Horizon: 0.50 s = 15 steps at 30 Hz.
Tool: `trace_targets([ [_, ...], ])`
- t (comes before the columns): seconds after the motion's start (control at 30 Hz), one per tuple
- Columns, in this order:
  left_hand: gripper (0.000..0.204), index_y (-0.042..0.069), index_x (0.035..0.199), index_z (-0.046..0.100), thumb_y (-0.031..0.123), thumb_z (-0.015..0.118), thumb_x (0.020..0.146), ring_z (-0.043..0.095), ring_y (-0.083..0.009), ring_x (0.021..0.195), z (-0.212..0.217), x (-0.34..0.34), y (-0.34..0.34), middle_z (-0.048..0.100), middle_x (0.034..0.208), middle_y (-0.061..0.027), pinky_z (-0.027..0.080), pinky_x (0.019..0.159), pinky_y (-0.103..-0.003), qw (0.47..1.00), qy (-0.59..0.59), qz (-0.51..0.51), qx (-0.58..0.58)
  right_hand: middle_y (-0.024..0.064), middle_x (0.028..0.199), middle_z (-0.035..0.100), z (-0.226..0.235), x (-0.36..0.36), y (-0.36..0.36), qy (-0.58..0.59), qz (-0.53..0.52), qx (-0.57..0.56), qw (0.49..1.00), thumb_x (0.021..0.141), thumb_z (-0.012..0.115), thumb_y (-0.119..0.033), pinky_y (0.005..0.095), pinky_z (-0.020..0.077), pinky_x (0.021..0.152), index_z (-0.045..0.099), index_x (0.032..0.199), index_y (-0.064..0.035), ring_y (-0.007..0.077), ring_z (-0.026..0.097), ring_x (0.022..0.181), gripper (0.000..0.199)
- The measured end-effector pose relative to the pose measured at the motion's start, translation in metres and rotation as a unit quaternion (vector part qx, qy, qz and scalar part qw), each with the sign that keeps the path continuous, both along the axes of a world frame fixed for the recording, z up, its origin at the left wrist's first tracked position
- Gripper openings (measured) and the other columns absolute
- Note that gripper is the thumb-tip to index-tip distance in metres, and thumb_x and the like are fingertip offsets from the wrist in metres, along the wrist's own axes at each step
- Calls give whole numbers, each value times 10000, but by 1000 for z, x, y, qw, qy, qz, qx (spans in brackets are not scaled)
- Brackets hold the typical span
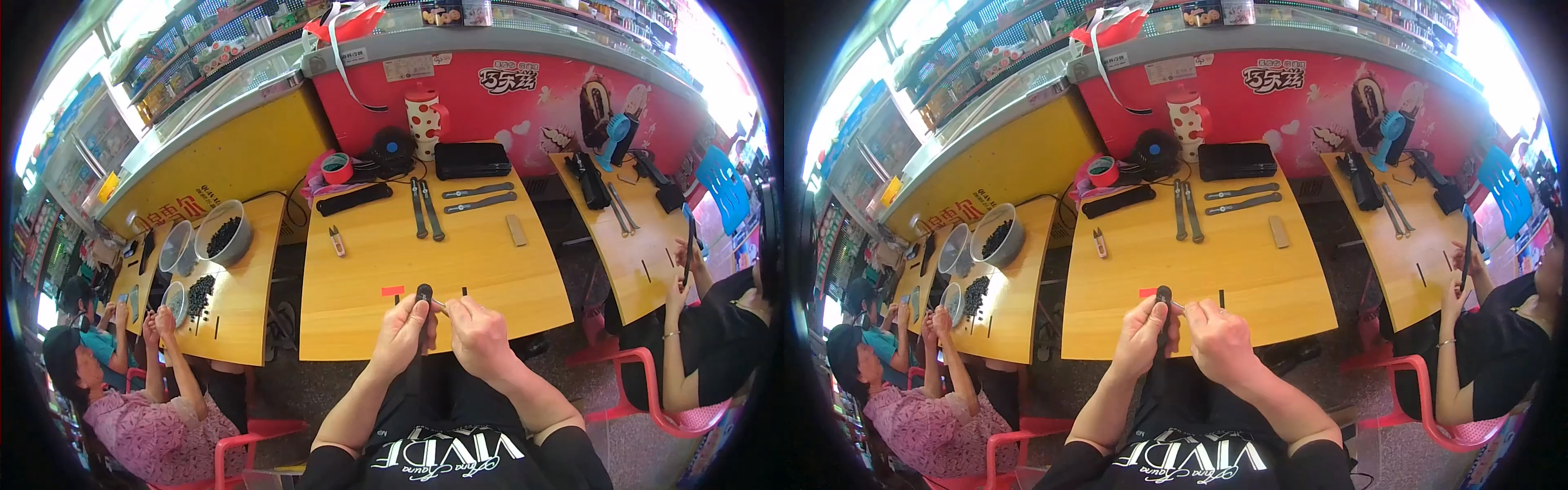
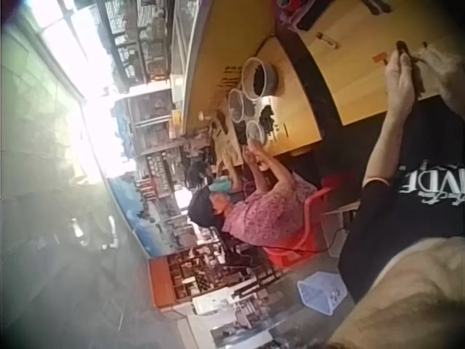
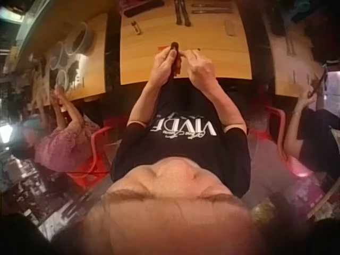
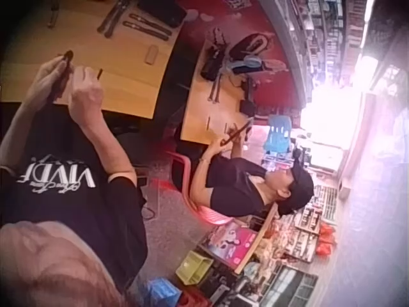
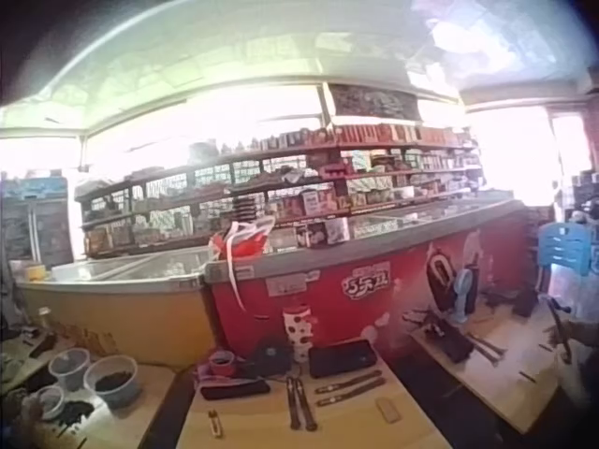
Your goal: Assembling small components onto black straps at a workbench.
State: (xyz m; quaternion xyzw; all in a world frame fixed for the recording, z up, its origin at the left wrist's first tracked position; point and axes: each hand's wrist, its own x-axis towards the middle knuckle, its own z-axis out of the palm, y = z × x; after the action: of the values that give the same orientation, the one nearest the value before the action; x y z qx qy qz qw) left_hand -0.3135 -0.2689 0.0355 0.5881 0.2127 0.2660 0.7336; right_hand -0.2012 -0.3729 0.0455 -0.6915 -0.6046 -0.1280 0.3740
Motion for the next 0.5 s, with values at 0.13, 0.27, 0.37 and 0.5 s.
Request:
trace_targets([
  [0.13,288,41,896,552,254,426,1043,419,-64,453,2,-10,5,442,545,19,327,425,-212,994,39,-46,89,125,770,579,-9,-2,-3,-15,-4,-13,1000,724,626,25,341,497,531,604,1021,16,271,630,629,298],
  [0.27,291,40,878,550,254,437,1040,377,-49,447,-3,-14,10,432,544,29,291,423,-212,992,66,-78,79,137,744,603,-17,2,-1,20,-10,30,999,761,622,43,338,493,533,583,1148,9,287,632,615,390],
  [0.37,303,42,865,556,260,438,1040,369,-46,448,-9,-18,9,434,546,29,290,426,-208,990,62,-113,48,110,670,609,-12,7,-3,181,68,-8,981,858,603,53,288,462,499,546,1214,3,223,597,538,364],
  [0.5,305,48,860,561,270,448,1037,367,-35,477,-12,-19,7,434,567,46,295,440,-201,990,29,-135,40,20,657,568,-2,6,-7,594,163,-71,785,897,601,19,215,370,452,519,1240,-19,87,517,531,354],
])
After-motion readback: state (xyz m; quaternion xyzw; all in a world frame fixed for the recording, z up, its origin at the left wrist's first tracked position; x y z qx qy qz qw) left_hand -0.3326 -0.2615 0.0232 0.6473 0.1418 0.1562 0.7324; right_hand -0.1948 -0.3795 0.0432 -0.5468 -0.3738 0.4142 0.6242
